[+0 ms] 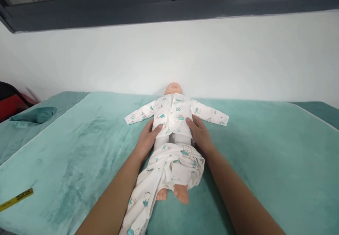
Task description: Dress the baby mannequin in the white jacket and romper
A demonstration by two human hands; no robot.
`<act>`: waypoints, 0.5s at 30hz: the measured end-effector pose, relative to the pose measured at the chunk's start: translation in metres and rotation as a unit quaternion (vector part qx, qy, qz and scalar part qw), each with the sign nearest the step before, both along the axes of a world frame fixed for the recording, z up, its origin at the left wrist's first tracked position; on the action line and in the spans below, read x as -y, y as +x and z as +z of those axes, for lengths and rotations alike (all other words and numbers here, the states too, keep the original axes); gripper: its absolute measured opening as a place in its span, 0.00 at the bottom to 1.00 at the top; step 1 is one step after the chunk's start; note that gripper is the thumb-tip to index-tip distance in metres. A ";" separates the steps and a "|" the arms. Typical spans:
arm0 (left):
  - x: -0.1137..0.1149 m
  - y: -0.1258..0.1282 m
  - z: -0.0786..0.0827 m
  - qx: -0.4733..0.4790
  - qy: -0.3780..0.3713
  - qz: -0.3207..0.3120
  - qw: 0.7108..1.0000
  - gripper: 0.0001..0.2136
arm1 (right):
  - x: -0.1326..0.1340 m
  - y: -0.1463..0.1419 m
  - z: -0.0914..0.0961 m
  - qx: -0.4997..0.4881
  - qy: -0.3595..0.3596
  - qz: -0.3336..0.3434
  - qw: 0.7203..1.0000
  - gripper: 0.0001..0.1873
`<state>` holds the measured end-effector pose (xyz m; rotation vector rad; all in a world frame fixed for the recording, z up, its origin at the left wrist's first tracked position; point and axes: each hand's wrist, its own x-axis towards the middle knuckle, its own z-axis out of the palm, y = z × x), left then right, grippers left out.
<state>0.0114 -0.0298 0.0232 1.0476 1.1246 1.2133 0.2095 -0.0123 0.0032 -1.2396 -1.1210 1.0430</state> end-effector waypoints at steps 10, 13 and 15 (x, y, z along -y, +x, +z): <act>0.092 -0.039 0.000 -0.158 -0.022 0.006 0.987 0.18 | 0.053 -0.009 0.057 0.127 0.105 0.113 0.980 0.14; 0.118 -0.038 0.010 -0.155 -0.038 -0.103 0.982 0.20 | 0.069 -0.021 0.069 0.255 0.089 0.245 0.931 0.18; 0.126 -0.033 0.019 -0.162 -0.055 -0.098 0.980 0.16 | 0.074 -0.024 0.072 0.296 0.077 0.288 0.907 0.19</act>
